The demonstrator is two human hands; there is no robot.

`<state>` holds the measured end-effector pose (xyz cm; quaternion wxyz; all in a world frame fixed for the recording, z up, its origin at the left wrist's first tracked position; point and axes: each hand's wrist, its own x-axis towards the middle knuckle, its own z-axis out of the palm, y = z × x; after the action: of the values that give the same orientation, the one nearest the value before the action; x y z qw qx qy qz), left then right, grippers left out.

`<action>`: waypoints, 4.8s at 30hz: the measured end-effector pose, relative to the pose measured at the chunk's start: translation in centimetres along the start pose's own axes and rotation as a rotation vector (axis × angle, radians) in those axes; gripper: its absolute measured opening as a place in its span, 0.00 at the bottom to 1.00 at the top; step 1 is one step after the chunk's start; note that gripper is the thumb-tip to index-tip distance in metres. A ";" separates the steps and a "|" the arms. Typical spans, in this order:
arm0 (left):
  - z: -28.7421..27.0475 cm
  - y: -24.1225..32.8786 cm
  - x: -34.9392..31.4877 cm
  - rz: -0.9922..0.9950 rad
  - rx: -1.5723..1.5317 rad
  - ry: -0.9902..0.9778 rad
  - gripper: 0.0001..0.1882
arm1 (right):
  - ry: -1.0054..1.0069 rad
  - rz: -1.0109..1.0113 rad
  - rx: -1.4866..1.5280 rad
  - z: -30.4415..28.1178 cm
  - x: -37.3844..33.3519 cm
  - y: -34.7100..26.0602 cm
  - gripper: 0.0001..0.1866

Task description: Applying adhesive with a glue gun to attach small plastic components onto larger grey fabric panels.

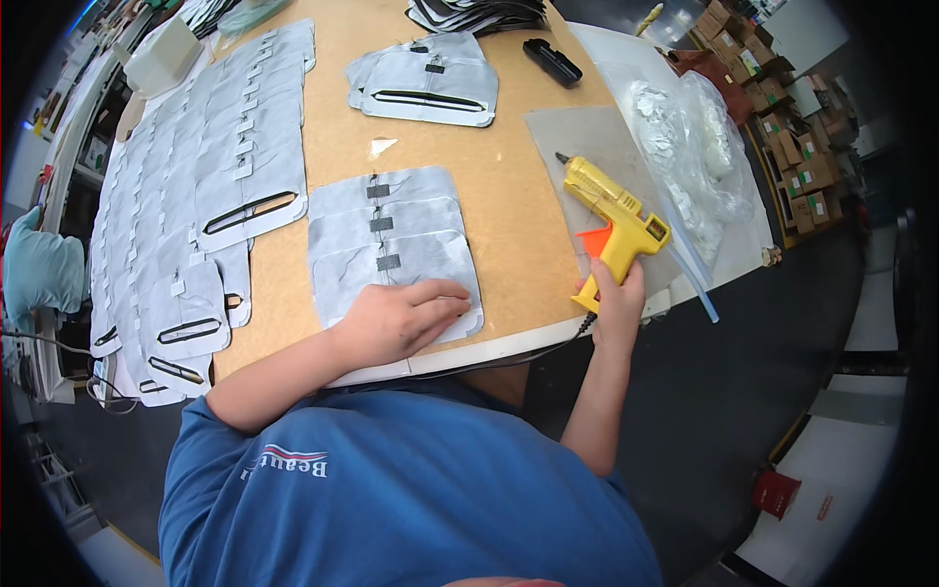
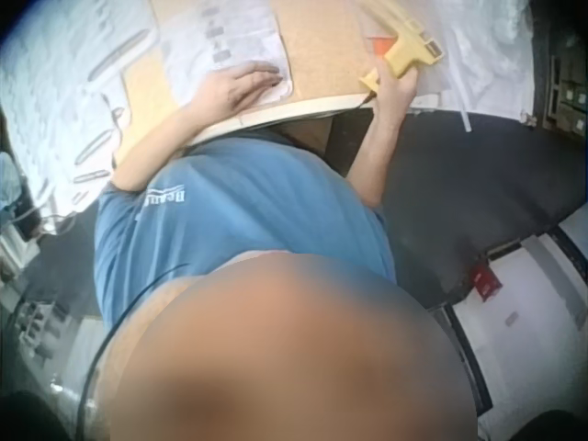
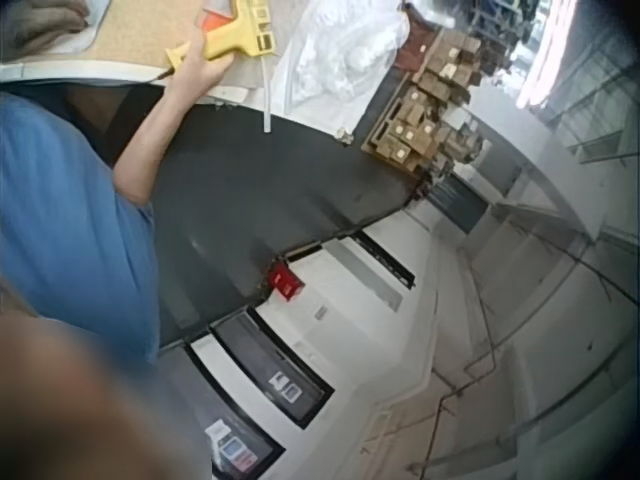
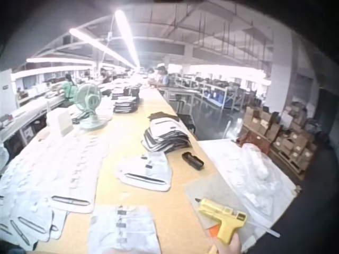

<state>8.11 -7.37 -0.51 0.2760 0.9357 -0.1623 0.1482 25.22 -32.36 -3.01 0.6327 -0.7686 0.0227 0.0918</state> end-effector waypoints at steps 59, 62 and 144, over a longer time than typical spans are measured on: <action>5.9 -2.5 11.5 -0.152 0.583 -0.385 0.33 | -0.208 -0.154 1.140 -2.2 4.9 2.6 0.28; 6.5 -3.2 12.2 -0.180 0.639 -0.322 0.33 | -0.223 -0.158 1.148 -2.0 4.9 2.7 0.28; -2.0 -6.5 14.5 -0.348 -0.254 0.086 0.05 | -0.267 -0.143 1.150 -2.0 4.7 1.7 0.26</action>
<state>23.32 -4.30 3.41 0.4196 0.9002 -0.0040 0.1165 29.82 -34.29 -5.12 0.9494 -0.2841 -0.0628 0.1179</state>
